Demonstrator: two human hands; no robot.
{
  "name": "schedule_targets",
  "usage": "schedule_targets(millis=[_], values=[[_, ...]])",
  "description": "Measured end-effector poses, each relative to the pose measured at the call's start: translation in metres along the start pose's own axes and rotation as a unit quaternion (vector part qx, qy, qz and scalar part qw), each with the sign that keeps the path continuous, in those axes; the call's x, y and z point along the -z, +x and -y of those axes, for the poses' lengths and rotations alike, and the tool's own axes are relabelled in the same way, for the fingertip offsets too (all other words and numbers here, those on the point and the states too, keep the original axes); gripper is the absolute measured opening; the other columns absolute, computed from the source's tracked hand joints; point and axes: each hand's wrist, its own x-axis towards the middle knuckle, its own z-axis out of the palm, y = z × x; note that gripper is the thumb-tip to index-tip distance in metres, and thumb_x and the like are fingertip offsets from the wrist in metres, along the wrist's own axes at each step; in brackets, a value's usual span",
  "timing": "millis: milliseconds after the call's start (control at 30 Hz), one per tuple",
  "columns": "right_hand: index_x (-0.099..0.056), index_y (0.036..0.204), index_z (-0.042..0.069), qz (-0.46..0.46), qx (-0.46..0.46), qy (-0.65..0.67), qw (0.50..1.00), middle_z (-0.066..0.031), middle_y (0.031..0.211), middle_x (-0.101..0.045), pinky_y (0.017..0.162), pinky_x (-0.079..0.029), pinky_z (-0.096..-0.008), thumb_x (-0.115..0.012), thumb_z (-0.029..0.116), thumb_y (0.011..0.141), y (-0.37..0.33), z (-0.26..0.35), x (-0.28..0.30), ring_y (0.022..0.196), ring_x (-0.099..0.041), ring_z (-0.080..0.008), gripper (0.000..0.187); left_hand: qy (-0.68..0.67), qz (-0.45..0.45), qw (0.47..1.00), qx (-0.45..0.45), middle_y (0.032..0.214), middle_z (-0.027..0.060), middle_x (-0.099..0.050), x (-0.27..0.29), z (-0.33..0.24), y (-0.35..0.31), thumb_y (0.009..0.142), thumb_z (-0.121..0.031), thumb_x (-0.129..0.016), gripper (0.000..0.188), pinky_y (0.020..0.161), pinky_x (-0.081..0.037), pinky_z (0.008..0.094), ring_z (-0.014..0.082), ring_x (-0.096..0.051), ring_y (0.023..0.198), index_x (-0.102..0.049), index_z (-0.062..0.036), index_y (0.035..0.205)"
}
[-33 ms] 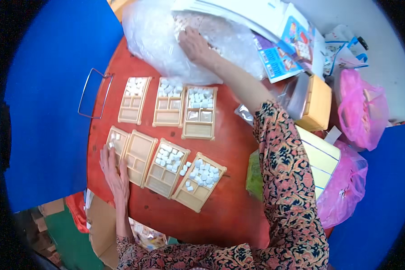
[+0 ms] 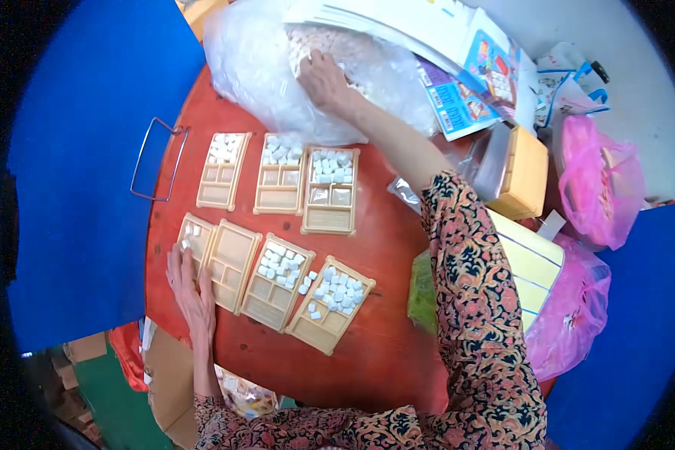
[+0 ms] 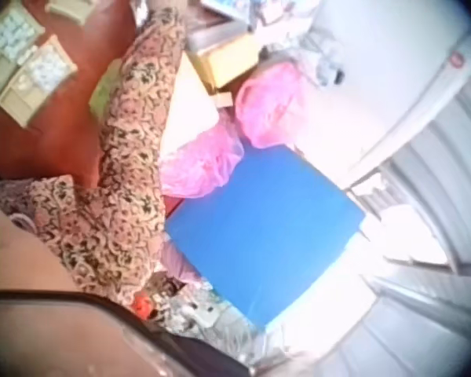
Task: Sort small white circular components from a container into designated compartments of yellow trays.
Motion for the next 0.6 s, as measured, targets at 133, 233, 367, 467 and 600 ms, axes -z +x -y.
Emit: schedule_targets(millis=[133, 233, 367, 467, 600], values=[[-0.061, 0.103, 0.0, 0.039, -0.018, -0.037, 0.998, -0.0199, 0.112, -0.055, 0.09, -0.046, -0.0451, -0.062, 0.018, 0.082, -0.004, -0.012, 0.029, 0.11, -0.05, -0.0378, 0.028, -0.005, -0.011, 1.0, 0.002, 0.15, 0.0181, -0.032, -0.004, 0.0, 0.0, 0.091, -0.016, -0.055, 0.049, 0.114, -0.016, 0.0526, 0.0393, -0.026, 0.139, -0.045, -0.0007, 0.137], [-0.057, 0.109, -0.002, 0.098, 0.016, -0.1, 0.99, -0.0231, 0.115, -0.051, 0.094, -0.043, -0.0453, -0.061, 0.021, 0.084, 0.006, -0.028, 0.049, 0.113, -0.047, -0.04, 0.035, -0.004, -0.016, 1.0, 0.0, 0.15, 0.0183, -0.031, -0.006, -0.002, 0.001, 0.091, -0.016, -0.054, 0.05, 0.114, -0.015, 0.0525, 0.0394, -0.025, 0.139, -0.044, -0.0004, 0.137], [-0.051, 0.114, -0.004, 0.018, -0.042, -0.057, 0.997, -0.027, 0.116, -0.048, 0.097, -0.041, -0.0448, -0.065, 0.032, 0.082, 0.016, -0.044, 0.058, 0.116, -0.043, -0.0434, 0.05, 0.003, -0.024, 1.0, 0.003, 0.149, 0.0187, -0.031, -0.009, -0.007, 0.003, 0.091, -0.016, -0.054, 0.05, 0.114, -0.015, 0.0524, 0.0394, -0.026, 0.139, -0.044, 0.0002, 0.137], [-0.048, 0.117, -0.003, 0.031, -0.006, -0.057, 0.998, -0.0259, 0.122, -0.047, 0.096, -0.042, -0.0463, -0.063, 0.03, 0.083, 0.023, -0.042, 0.054, 0.119, -0.043, -0.0415, 0.05, 0.043, -0.039, 0.998, -0.022, 0.146, 0.0199, -0.036, -0.01, -0.01, 0.001, 0.093, -0.015, -0.052, 0.045, 0.112, -0.023, 0.0477, 0.0389, -0.031, 0.136, -0.046, 0.0023, 0.134], [-0.05, 0.12, 0.001, -0.041, 0.165, -0.052, 0.984, -0.0151, 0.126, -0.05, 0.095, -0.044, -0.0516, -0.067, 0.031, 0.079, 0.042, -0.024, 0.037, 0.12, -0.045, -0.0343, 0.053, 0.044, -0.041, 0.998, -0.023, 0.146, 0.0198, -0.036, -0.009, -0.014, -0.001, 0.093, -0.015, -0.052, 0.044, 0.112, -0.024, 0.0478, 0.0391, -0.031, 0.135, -0.046, 0.0023, 0.133]])
